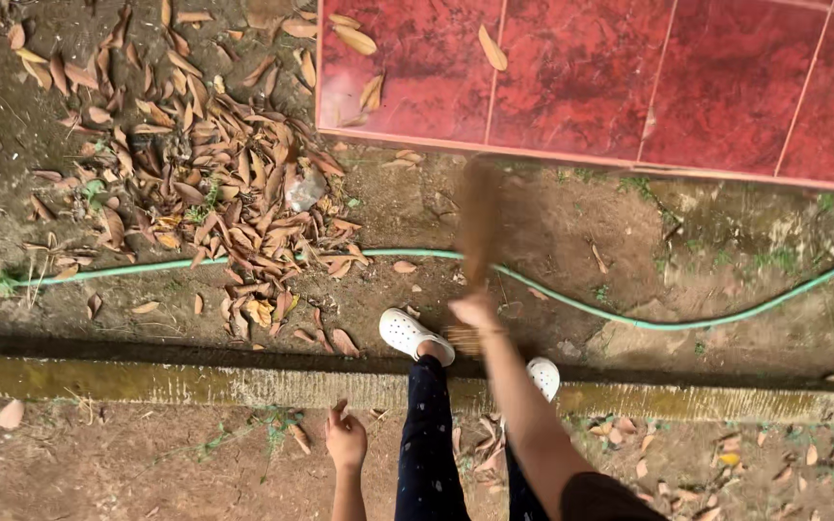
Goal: The person sweeps dry leaves on the ground using a stick broom and picks up small debris by hand.
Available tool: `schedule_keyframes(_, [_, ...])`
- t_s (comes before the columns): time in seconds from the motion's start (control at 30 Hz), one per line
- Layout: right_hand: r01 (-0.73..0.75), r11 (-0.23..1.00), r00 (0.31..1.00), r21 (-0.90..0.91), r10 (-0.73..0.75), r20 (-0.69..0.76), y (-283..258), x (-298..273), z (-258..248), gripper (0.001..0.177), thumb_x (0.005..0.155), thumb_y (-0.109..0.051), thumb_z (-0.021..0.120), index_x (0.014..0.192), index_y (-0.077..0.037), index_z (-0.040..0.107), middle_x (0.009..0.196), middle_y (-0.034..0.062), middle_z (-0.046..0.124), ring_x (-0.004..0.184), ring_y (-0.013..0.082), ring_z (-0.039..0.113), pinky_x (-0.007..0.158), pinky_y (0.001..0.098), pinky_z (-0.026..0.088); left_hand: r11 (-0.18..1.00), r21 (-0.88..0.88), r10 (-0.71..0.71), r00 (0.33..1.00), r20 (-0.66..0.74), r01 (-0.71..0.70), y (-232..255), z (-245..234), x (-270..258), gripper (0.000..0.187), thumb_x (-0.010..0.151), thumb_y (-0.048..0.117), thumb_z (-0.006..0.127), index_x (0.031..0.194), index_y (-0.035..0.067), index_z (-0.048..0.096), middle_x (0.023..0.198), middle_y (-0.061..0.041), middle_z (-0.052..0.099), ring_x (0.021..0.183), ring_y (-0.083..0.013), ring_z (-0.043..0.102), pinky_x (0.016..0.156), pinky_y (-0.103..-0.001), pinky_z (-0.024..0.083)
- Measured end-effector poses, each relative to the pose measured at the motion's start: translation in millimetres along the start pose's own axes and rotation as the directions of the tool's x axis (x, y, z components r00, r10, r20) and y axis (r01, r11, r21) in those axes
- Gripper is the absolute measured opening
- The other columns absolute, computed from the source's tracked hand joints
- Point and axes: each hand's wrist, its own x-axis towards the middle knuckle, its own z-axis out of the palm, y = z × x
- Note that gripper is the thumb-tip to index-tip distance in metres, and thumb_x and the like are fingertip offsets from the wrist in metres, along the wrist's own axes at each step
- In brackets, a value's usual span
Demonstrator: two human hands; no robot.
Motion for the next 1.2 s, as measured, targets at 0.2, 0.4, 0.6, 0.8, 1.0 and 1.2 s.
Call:
schedule_keyframes(0.2, [0.394,0.918,0.852,-0.053,-0.343,0.395,-165.1,-91.6,118.3,0.043,0.09,-0.007,0.066,0.131,0.001,0.057,0.094,0.0083,0.06,0.065,0.0063,0.053,0.053,0.0192,0.051,0.989,0.057,-0.138,0.989,0.06,0.135,-13.6,-10.1,3.0,0.044,0.093,0.012,0.051,0.136,0.013,0.061,0.129,-0.02,0.061,0.114,-0.0385,0.063,0.102,-0.048,0.049])
schedule_keyframes(0.4, [0.324,0.798,0.866,0.508,-0.466,0.181,-73.4,-173.8,-7.8,0.074,0.084,0.0,0.064,0.152,-0.012,0.039,0.133,0.0107,0.055,0.089,0.0202,0.076,0.054,0.0309,0.063,0.997,-0.012,-0.08,0.995,0.057,0.081,-13.3,-23.7,34.6,0.046,0.091,0.01,0.05,0.136,0.013,0.059,0.129,-0.019,0.061,0.114,-0.0372,0.063,0.101,-0.049,0.049])
schedule_keyframes(0.6, [0.302,0.921,0.905,0.245,-0.197,-0.377,-31.5,-72.5,-168.3,0.046,0.085,-0.006,0.065,0.128,-0.003,0.049,0.087,0.0076,0.068,0.063,0.0183,0.069,0.051,0.0297,0.061,0.992,-0.091,-0.082,0.996,0.043,0.086,5.1,-23.3,43.5,0.046,0.091,0.008,0.045,0.134,0.014,0.059,0.131,-0.018,0.06,0.113,-0.0348,0.064,0.097,-0.049,0.052])
schedule_keyframes(0.8, [0.169,0.979,0.956,-0.111,-0.19,-0.224,-149.4,37.2,-73.0,0.055,0.089,-0.009,0.065,0.139,-0.001,0.043,0.096,0.0115,0.069,0.068,0.0215,0.07,0.056,0.0335,0.061,0.991,-0.056,-0.127,0.992,-0.026,0.125,26.8,-10.6,25.1,0.042,0.09,0.015,0.054,0.132,0.018,0.063,0.119,-0.017,0.068,0.115,-0.0375,0.061,0.098,-0.048,0.05])
schedule_keyframes(1.0, [0.453,0.886,0.889,-0.101,-0.442,0.116,-240.9,9.5,72.5,0.057,0.094,-0.013,0.067,0.145,0.0,0.044,0.102,0.017,0.069,0.072,0.0226,0.069,0.059,0.0344,0.061,0.959,-0.017,-0.283,0.959,0.019,0.284,45.2,1.1,24.9,0.047,0.089,0.013,0.055,0.136,0.019,0.061,0.124,-0.019,0.064,0.113,-0.0386,0.062,0.102,-0.049,0.048])
schedule_keyframes(1.2, [0.775,0.629,0.629,0.056,-0.777,0.025,-169.9,-54.7,42.1,0.083,0.081,0.003,0.072,0.154,0.0,0.033,0.12,0.0165,0.063,0.098,0.0227,0.064,0.072,0.0325,0.064,0.971,-0.201,-0.155,0.98,-0.123,0.128,68.3,0.1,35.1,0.042,0.091,0.012,0.052,0.131,0.016,0.063,0.124,-0.019,0.064,0.115,-0.0401,0.06,0.101,-0.05,0.048])
